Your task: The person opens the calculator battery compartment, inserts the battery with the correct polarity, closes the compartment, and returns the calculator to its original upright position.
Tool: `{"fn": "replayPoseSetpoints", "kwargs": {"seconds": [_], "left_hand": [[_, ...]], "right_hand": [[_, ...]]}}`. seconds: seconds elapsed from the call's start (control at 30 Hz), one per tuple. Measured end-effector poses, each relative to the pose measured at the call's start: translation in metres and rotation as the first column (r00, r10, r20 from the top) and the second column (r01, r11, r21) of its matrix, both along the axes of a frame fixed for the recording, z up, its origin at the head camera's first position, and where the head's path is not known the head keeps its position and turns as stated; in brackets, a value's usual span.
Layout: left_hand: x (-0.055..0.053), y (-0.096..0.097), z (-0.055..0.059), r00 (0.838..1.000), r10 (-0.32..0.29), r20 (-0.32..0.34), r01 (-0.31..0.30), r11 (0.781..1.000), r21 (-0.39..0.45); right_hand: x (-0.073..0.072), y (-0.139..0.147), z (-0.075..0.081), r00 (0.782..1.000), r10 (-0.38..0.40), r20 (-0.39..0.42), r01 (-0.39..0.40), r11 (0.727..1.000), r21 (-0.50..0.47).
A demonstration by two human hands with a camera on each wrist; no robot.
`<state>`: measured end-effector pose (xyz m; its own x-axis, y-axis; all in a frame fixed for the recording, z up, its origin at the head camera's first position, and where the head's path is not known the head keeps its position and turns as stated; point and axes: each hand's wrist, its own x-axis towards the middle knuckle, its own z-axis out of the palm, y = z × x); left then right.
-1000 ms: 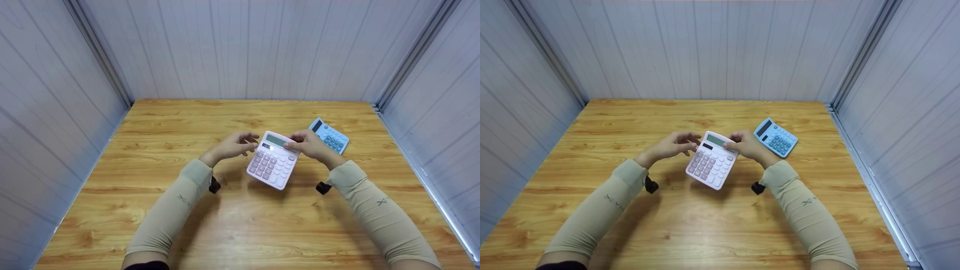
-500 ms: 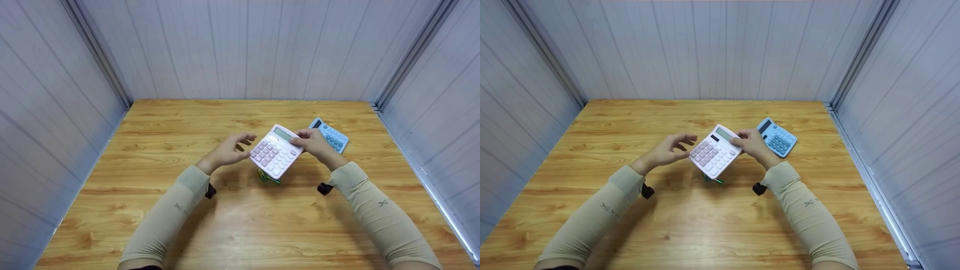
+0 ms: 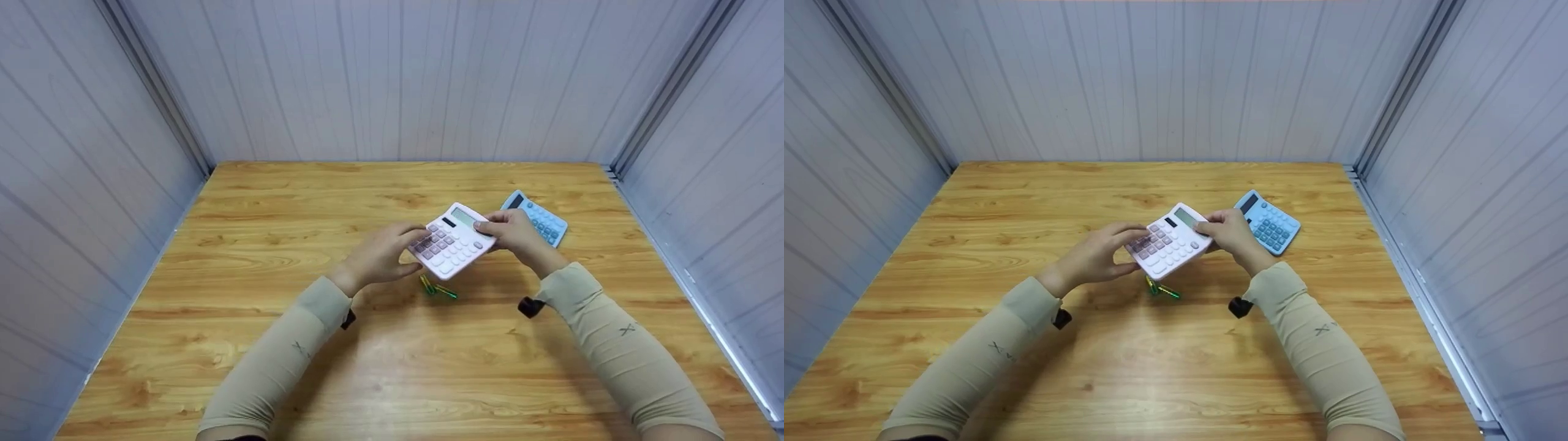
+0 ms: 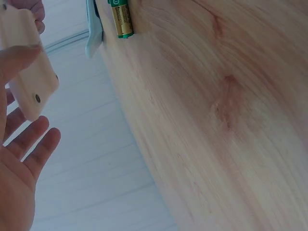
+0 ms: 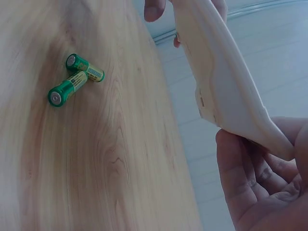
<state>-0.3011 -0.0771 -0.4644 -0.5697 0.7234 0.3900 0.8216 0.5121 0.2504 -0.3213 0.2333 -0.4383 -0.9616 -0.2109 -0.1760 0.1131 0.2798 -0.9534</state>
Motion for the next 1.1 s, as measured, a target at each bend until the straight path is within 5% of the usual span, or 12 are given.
{"fn": "replayPoseSetpoints", "kwargs": {"seconds": [0.53,0.77,1.1], "left_hand": [[0.009,0.012,0.002,0.979,-0.057,-0.195,0.037,0.994,-0.103],[0.011,0.013,-0.003,0.946,-0.057,-0.320,0.042,0.998,-0.053],[0.015,0.010,0.002,0.972,-0.037,-0.231,0.051,0.997,0.055]], "right_hand": [[0.005,-0.007,0.000,0.994,-0.098,0.046,0.100,0.994,-0.045],[0.005,-0.004,0.005,0.997,-0.019,0.077,0.021,1.000,-0.013],[0.008,-0.001,0.014,0.996,0.091,-0.008,-0.090,0.992,0.088]]}}
